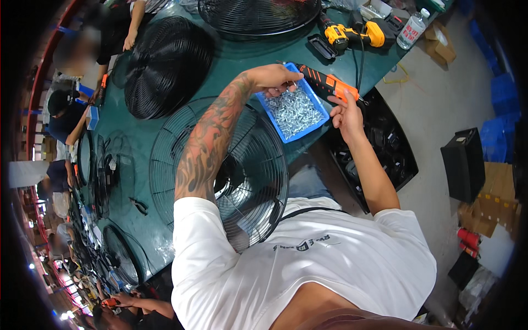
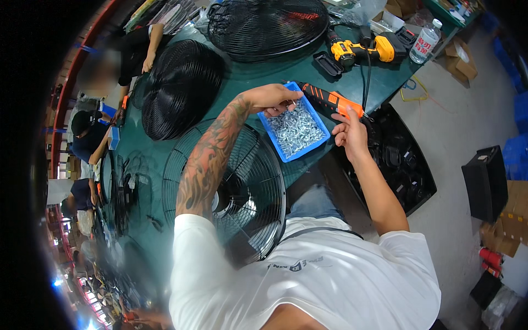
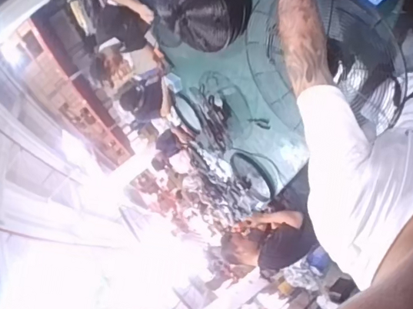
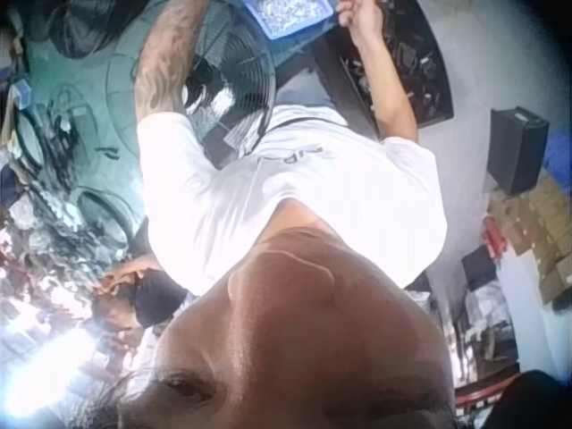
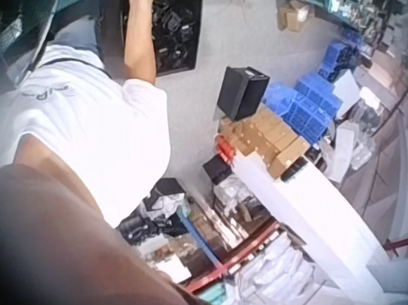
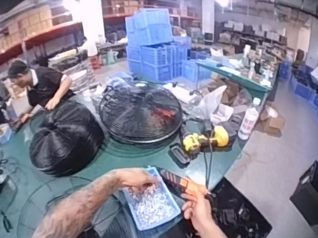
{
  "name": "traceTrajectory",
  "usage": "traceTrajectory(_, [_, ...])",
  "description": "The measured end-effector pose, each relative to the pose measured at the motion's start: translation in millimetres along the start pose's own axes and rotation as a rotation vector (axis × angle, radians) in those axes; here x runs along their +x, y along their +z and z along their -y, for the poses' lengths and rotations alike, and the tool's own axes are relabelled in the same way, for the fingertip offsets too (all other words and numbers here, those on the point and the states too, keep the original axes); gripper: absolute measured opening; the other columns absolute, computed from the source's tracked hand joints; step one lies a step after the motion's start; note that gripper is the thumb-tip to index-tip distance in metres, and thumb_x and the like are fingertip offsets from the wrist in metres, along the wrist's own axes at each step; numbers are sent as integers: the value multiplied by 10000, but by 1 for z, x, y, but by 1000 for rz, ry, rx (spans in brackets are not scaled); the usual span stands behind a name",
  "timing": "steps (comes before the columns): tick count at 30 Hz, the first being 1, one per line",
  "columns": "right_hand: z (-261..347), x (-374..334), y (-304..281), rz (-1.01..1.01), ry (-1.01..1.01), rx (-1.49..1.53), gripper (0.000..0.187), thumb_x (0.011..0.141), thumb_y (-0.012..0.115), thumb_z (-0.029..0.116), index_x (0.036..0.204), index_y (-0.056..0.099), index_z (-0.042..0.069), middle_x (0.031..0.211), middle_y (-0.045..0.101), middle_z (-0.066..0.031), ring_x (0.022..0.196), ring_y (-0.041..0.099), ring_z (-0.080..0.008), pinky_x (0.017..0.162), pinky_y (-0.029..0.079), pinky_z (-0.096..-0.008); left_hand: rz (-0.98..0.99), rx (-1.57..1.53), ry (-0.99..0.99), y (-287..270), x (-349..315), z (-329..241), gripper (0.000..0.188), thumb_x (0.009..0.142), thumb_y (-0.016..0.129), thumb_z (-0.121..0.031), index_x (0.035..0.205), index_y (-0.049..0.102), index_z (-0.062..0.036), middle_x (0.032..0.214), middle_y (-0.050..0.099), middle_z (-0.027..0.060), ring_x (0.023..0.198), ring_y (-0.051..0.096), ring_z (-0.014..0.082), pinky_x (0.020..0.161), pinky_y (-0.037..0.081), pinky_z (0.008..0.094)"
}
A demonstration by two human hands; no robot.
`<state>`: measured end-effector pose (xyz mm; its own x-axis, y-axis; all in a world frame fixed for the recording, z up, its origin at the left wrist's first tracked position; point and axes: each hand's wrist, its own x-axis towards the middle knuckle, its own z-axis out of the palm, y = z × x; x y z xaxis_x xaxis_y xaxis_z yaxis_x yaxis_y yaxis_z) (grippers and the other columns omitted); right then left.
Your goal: Assemble an industrial electric fan by attaching the guard and components using an electric screwdriver.
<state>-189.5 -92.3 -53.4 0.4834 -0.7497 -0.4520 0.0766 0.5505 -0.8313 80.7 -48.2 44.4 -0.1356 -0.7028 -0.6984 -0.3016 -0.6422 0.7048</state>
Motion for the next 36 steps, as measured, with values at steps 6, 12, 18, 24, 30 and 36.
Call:
traceTrajectory(6, [3,-8,9,-171,-232,-119,572,995,593,487,1125,671,-65,671,664,-83,457,587,-125,452,444,-226,-44,-132,147,5,-17,2,478,1038,555,-454,721,553,-97,555,418,-37,454,407,101,450,348,276])
traceTrajectory(12, [32,7,7,-369,-1011,-416,243,921,751,229,989,731,-3,797,700,-66,644,609,-133,612,463,-282,-168,-504,426,-3,-53,7,484,1015,575,-368,601,483,-134,586,510,24,461,491,130,455,427,287])
traceTrajectory(18, [70,9,34,-318,-1308,-656,223,852,792,197,966,742,13,794,681,-96,680,644,-231,655,491,-336,-185,-965,804,-25,-115,22,385,982,519,-258,633,389,-162,651,486,47,445,373,94,394,328,235])
traceTrajectory(24, [89,14,61,-248,-1349,-677,248,842,796,205,982,726,13,851,696,-82,727,669,-226,695,522,-344,-379,-1011,670,-17,-132,37,294,992,500,-210,717,417,-148,640,463,16,406,296,56,354,205,201])
traceTrajectory(30, [75,44,86,-15,-1175,-372,320,862,812,172,1107,671,19,979,704,-49,864,663,-143,820,533,-303,-570,-115,456,8,-82,31,200,971,658,-223,942,699,-29,788,648,-38,575,457,38,503,365,218])
traceTrajectory(36, [67,50,85,321,-867,-212,325,887,781,120,1175,664,23,1025,699,-43,927,650,-112,868,526,-273,-355,1114,299,57,-29,15,271,816,729,-210,989,744,-3,950,734,221,932,721,379,803,575,458])
